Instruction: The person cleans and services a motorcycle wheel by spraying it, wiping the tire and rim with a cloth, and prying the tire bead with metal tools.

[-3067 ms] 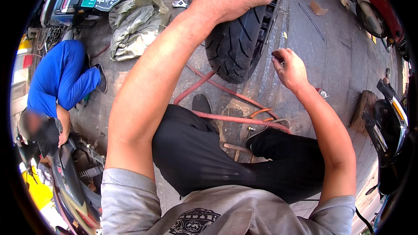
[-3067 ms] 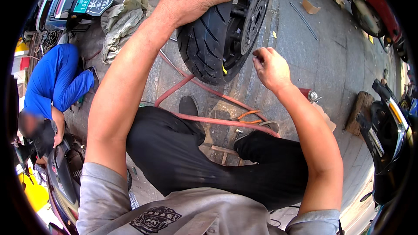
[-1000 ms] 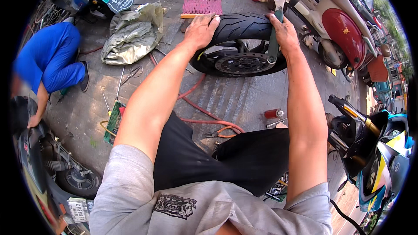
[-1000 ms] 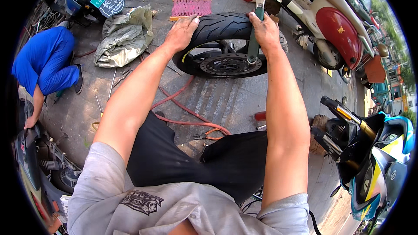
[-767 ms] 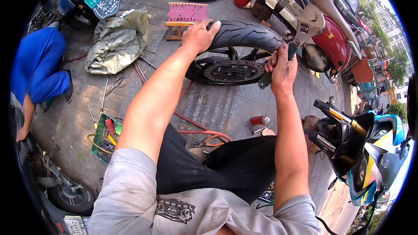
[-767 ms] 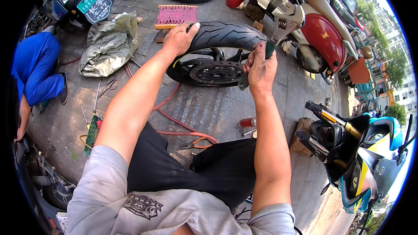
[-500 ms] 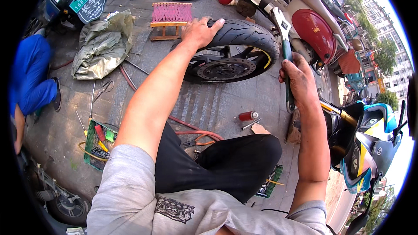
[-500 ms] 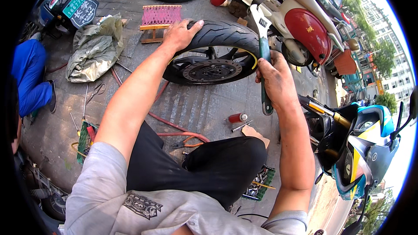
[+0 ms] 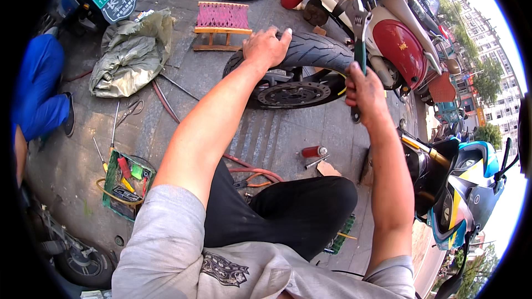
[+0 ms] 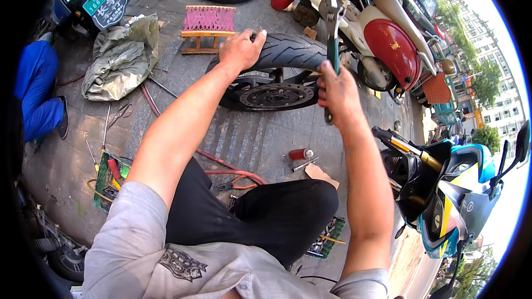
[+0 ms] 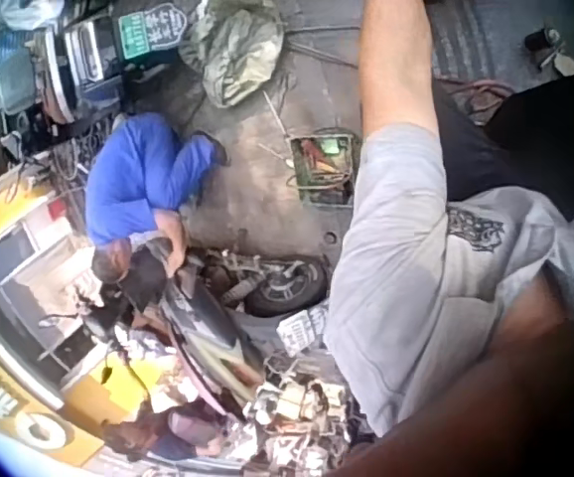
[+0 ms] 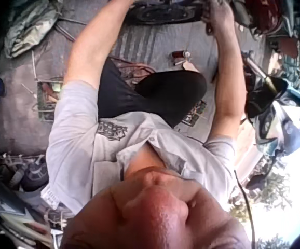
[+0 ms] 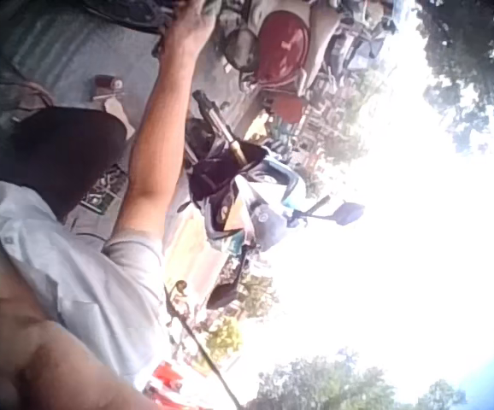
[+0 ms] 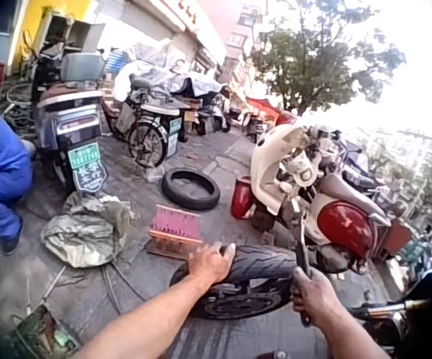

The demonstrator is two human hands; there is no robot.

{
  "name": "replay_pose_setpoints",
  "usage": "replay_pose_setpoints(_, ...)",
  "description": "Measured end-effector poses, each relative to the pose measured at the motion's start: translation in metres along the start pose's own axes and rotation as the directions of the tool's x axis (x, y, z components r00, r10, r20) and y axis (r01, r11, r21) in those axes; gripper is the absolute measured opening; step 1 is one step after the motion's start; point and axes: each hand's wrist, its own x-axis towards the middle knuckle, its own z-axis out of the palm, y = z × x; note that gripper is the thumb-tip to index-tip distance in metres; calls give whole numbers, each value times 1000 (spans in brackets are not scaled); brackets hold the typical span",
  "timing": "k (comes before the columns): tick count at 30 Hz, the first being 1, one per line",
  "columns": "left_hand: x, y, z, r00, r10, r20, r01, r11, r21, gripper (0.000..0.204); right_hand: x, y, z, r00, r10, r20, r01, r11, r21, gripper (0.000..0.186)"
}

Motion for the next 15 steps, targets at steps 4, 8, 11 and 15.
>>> replay_pose_setpoints(4,6,-15,0,997,22,-77,-24,999,-27,63,-26,-164,-31,801,-581,-141,596,758,265,58)
replay_pose_setpoints(8,16,-9,23,982,77,-172,-94,991,-92,53,-3,-92,-13,91,-933,-348,902,-71,425,66)
replay_pose_setpoints(11,14,24,23,992,115,-49,-121,979,-163,64,47,165,15,681,-678,-276,488,701,-520,58)
replay_pose_setpoints(15,-1,-36,-4,856,496,142,-514,846,141,126,45,133,29,965,214,-153,-183,963,198,65)
